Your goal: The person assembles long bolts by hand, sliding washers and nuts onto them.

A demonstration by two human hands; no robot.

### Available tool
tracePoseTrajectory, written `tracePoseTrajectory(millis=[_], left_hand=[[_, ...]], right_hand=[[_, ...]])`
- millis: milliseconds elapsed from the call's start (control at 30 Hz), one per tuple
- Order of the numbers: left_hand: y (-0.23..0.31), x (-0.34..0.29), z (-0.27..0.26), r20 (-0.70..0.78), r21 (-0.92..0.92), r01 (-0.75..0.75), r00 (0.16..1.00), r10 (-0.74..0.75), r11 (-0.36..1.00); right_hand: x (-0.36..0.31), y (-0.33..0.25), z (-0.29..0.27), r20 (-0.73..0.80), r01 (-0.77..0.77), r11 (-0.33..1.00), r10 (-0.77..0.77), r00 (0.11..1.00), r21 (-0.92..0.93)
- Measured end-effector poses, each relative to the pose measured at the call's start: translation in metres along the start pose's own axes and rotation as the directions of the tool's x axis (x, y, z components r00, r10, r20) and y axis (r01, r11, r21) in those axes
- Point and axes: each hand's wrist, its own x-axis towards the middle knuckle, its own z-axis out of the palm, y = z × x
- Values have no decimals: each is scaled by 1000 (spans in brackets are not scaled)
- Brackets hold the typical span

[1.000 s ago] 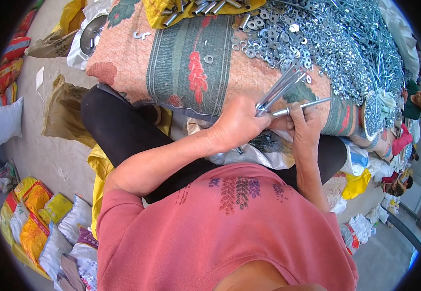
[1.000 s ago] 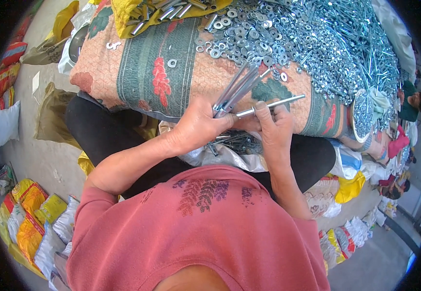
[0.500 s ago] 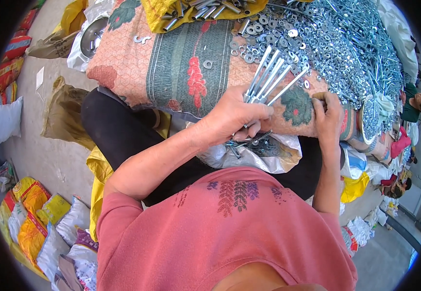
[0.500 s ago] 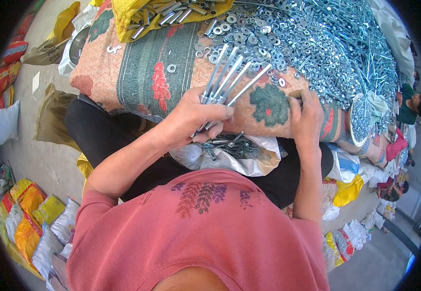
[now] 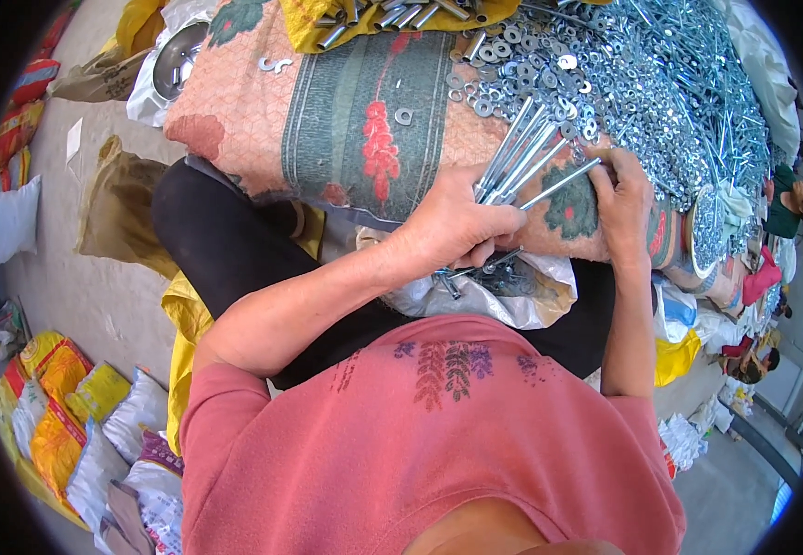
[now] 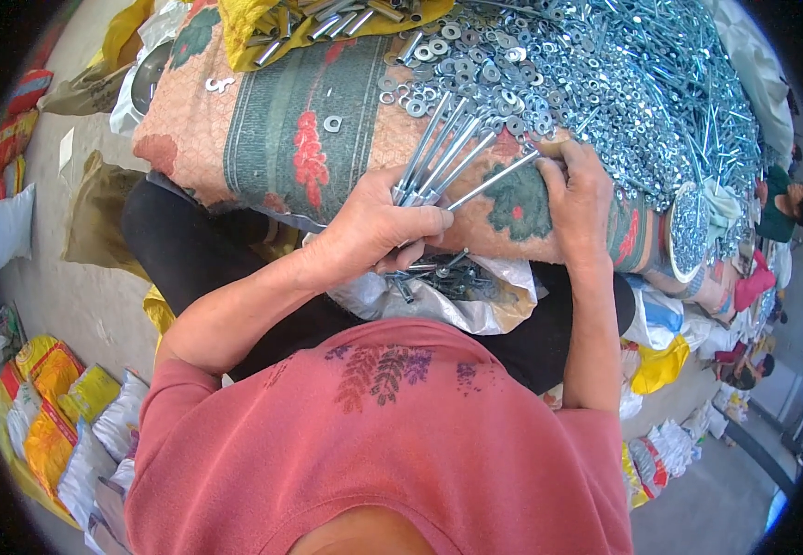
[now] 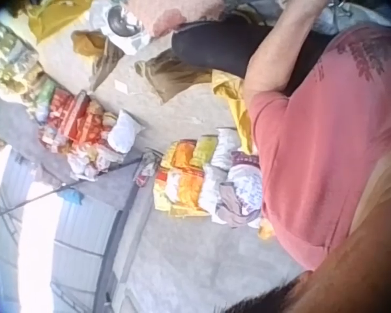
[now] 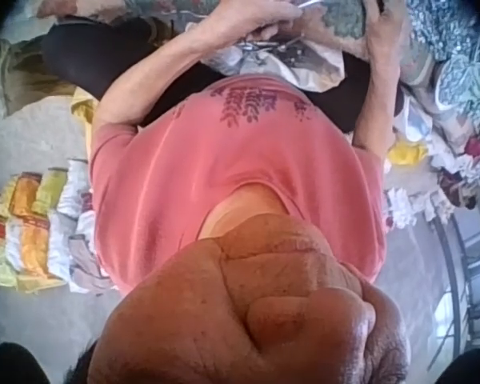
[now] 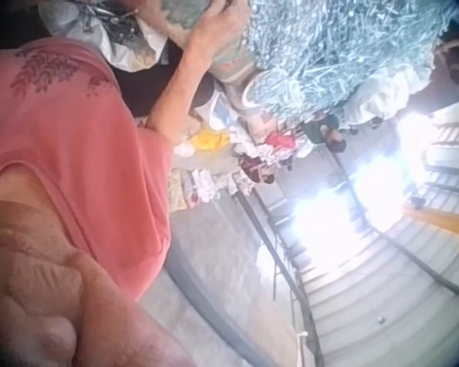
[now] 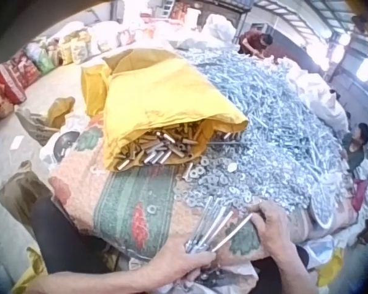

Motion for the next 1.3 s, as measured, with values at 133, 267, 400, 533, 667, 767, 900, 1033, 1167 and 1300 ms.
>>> tracePoseTrajectory(millis=[133,267,400,533,667,767,900,1033,1167,1300], left_hand=[[-4,0,-2,-2,-16,5,1000,-5,1000],[-6,0,-3,-5,-7,13,1000,-13,1000],[-2,-1,-1,0,-7,14,1000,-14,1000],[-1,-3,2,-38,56,11,999,-8,998],[-5,1,0,-7,136,-8,1000,10,991],[-9,2,0,9,146,8,1000,-9,989],[-3,0,3,10,159,-11,1000,10,987],[-5,4,-1,24,280,-90,996,87,956],[-11,6,-4,58,356,-203,979,196,912],[-5,2,-6,110,263,-116,990,90,958]], right_hand=[[-1,-6,0,17,-63,994,64,998,-85],[2,-8,-2,31,-37,998,38,999,-43],[-2,-7,-4,39,-50,979,59,998,-198],[-7,-5,-4,41,-126,992,126,991,-8],[-12,-29,-18,247,-342,617,237,940,709],[-15,-24,-15,273,-352,483,227,935,802],[-15,-28,-13,315,-386,338,245,917,859],[-16,-21,-11,407,-431,118,183,895,894],[-20,-11,-10,479,-475,-58,120,870,878],[-21,-7,-18,550,-549,-265,-78,831,792]])
